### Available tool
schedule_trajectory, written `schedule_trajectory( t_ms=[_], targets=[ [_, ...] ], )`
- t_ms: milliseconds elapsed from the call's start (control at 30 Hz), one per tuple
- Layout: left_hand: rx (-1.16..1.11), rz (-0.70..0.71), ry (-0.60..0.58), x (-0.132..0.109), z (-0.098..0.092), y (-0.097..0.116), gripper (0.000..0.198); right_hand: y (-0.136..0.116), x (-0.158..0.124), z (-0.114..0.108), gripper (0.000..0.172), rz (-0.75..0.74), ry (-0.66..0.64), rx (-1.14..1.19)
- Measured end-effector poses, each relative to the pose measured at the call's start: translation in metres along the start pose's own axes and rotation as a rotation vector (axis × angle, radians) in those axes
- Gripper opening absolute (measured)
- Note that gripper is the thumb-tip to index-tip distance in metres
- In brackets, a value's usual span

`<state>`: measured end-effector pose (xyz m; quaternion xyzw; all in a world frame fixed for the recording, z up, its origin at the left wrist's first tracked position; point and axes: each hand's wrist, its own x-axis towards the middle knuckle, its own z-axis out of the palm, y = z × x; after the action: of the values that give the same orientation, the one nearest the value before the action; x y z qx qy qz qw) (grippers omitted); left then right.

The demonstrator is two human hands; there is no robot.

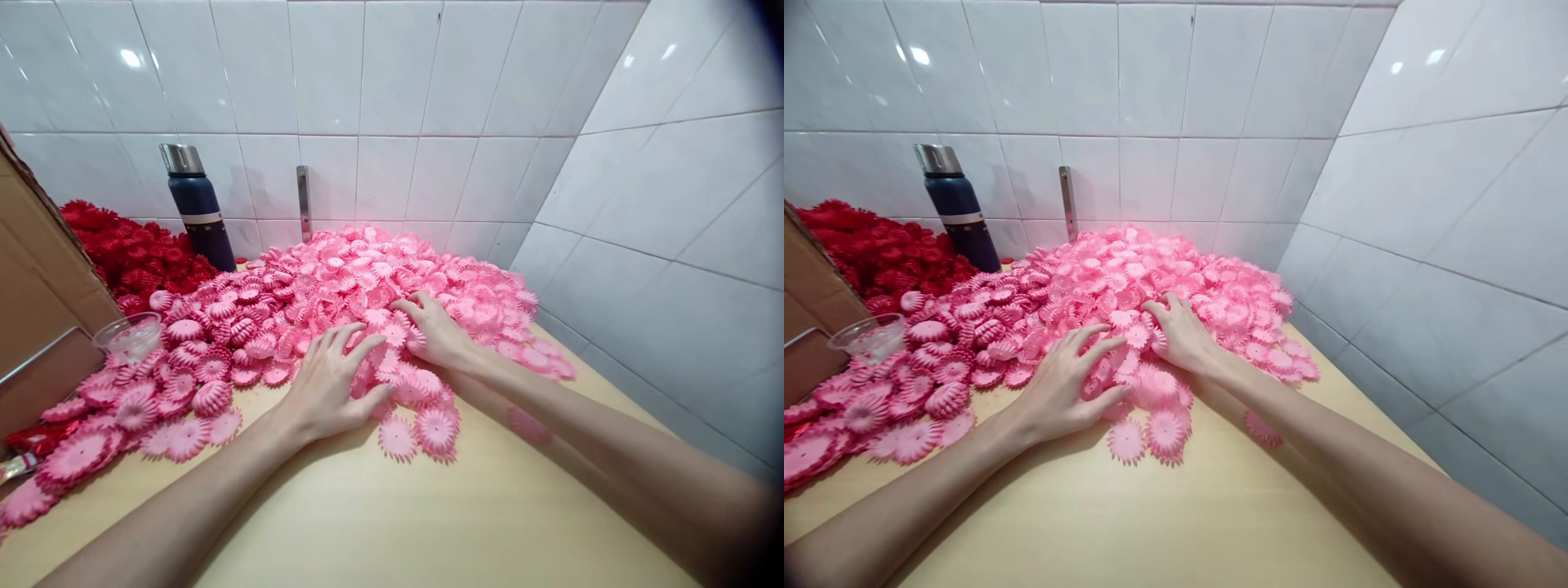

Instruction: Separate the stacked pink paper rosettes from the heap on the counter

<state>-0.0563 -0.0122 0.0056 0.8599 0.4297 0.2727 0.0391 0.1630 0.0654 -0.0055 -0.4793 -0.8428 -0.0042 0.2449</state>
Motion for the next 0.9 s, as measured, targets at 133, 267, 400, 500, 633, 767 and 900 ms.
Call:
schedule_trajectory(
  t_ms=[133, 267, 400, 500, 633, 767, 900],
  targets=[
    [-0.012, 0.018, -0.001, -0.001, 0.0, 0.001, 0.054, 0.002, 0.014, -0.007, 0.049, -0.041, 0.114, 0.041],
    [-0.021, 0.018, -0.01, -0.002, 0.0, 0.002, 0.054, 0.001, 0.033, -0.033, 0.041, -0.016, 0.275, 0.049],
    [-0.029, 0.009, -0.007, 0.0, -0.002, 0.003, 0.053, -0.012, 0.061, -0.066, 0.026, 0.037, 0.488, 0.029],
    [-0.026, 0.006, -0.001, 0.0, -0.002, 0.003, 0.053, -0.023, 0.094, -0.081, 0.024, 0.056, 0.566, 0.018],
    [-0.03, 0.019, -0.001, -0.001, -0.002, 0.002, 0.051, -0.032, 0.144, -0.073, 0.037, 0.125, 0.544, -0.015],
    [-0.033, 0.018, 0.004, -0.003, -0.002, 0.0, 0.052, -0.039, 0.182, -0.052, 0.091, 0.231, 0.141, -0.039],
    [-0.037, 0.031, 0.016, -0.002, -0.003, -0.001, 0.05, -0.057, 0.199, -0.048, 0.093, 0.113, 0.014, -0.119]
  ],
)
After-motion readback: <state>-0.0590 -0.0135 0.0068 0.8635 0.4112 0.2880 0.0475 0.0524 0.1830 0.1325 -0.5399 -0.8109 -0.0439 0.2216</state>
